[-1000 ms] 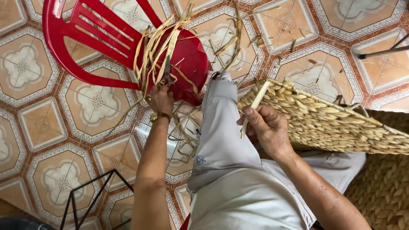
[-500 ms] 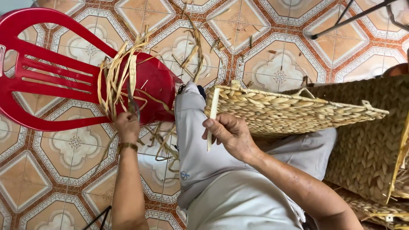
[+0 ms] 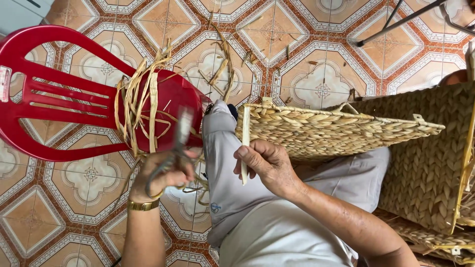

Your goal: The person sits on the floor with a woven water hyacinth basket on their lap and tucks flat palm-leaf strips along the basket rim by hand, folding and pressing each strip into place. They pick up new strips, trim excess material with scissors, and reposition the basket while continuing to secure the rim.

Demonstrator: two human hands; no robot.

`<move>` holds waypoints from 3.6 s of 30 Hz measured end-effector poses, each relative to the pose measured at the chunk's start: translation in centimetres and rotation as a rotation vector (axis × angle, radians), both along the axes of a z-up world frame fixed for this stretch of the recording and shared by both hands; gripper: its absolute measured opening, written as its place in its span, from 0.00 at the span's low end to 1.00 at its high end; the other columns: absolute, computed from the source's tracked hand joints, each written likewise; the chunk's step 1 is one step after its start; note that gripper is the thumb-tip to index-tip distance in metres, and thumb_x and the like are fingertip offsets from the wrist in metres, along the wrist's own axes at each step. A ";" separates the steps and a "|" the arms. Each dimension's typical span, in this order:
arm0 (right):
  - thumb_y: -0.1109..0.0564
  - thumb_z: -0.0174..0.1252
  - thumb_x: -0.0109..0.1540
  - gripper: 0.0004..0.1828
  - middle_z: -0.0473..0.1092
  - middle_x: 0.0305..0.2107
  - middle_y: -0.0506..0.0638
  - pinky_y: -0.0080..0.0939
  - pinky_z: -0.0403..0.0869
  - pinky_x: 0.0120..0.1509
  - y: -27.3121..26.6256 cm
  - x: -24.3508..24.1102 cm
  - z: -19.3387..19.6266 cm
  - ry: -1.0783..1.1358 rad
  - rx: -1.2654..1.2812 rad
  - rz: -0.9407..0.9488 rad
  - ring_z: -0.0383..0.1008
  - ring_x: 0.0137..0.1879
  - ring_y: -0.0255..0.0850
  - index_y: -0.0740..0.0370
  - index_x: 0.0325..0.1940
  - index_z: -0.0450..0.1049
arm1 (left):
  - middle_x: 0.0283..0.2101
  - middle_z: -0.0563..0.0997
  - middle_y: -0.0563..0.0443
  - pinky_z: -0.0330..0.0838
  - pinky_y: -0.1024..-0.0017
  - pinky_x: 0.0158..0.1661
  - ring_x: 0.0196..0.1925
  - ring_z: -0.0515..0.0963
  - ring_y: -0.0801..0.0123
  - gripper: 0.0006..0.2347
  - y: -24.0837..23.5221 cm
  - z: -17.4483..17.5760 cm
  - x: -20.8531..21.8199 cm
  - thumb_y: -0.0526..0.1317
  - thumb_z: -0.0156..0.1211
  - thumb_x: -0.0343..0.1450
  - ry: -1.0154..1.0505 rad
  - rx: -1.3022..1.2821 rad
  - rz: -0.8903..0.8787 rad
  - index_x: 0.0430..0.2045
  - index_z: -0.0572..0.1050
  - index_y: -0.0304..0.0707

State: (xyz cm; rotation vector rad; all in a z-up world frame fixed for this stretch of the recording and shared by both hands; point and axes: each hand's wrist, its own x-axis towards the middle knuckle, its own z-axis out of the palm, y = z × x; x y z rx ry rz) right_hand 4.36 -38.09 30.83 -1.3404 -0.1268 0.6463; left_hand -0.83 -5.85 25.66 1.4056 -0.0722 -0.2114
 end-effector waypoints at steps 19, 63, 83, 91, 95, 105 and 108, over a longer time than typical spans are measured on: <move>0.47 0.54 0.69 0.19 0.78 0.25 0.54 0.36 0.75 0.33 -0.4 -0.5 0.8 0.081 0.085 -0.042 0.77 0.28 0.37 0.67 0.40 0.78 | 0.38 0.84 0.43 0.76 0.72 0.35 0.34 0.81 0.70 0.23 -5.1 -0.1 7.3 0.38 0.71 0.68 0.309 -0.241 -0.598 0.56 0.75 0.23; 0.51 0.68 0.61 0.17 0.80 0.37 0.54 0.40 0.81 0.38 -7.3 10.1 4.6 -0.766 -0.587 0.079 0.83 0.36 0.42 0.63 0.50 0.79 | 0.32 0.81 0.51 0.72 0.78 0.19 0.20 0.75 0.75 0.17 -4.9 -3.7 3.8 0.40 0.71 0.67 0.183 0.231 0.650 0.48 0.77 0.36; 0.55 0.53 0.72 0.14 0.79 0.38 0.53 0.41 0.79 0.43 -8.8 11.0 4.3 -0.766 -0.552 -0.051 0.81 0.41 0.41 0.69 0.55 0.73 | 0.42 0.82 0.39 0.78 0.72 0.36 0.36 0.84 0.66 0.24 -18.2 4.6 -1.6 0.44 0.62 0.75 0.382 -0.528 -0.265 0.63 0.65 0.28; 0.54 0.64 0.62 0.18 0.80 0.37 0.57 0.40 0.80 0.46 -9.2 9.7 5.3 -0.759 -0.663 0.089 0.84 0.43 0.42 0.67 0.53 0.77 | 0.38 0.81 0.36 0.76 0.70 0.29 0.30 0.82 0.65 0.23 -19.6 6.0 -1.3 0.47 0.59 0.77 0.405 -0.726 -0.215 0.61 0.66 0.26; 0.54 0.64 0.61 0.16 0.80 0.36 0.57 0.41 0.79 0.42 -8.9 9.0 5.8 -0.698 -0.711 0.094 0.84 0.39 0.43 0.64 0.51 0.79 | 0.39 0.81 0.37 0.75 0.70 0.27 0.29 0.82 0.65 0.23 -19.8 6.4 -1.5 0.46 0.59 0.77 0.448 -0.758 -0.204 0.61 0.66 0.26; 0.44 0.69 0.55 0.27 0.80 0.35 0.57 0.48 0.79 0.41 -7.3 9.3 6.2 -0.774 -0.879 0.184 0.83 0.36 0.48 0.57 0.54 0.79 | 0.28 0.80 0.45 0.69 0.76 0.17 0.18 0.76 0.72 0.20 -18.7 2.9 -2.3 0.44 0.60 0.78 0.071 -0.546 -0.007 0.58 0.71 0.24; 0.39 0.72 0.49 0.36 0.78 0.35 0.61 0.55 0.77 0.37 -6.1 10.1 4.8 -0.910 -0.957 0.308 0.80 0.31 0.54 0.57 0.57 0.78 | 0.27 0.80 0.50 0.69 0.78 0.18 0.17 0.74 0.74 0.22 -14.6 0.1 0.5 0.47 0.66 0.73 -0.108 -0.211 0.422 0.53 0.72 0.27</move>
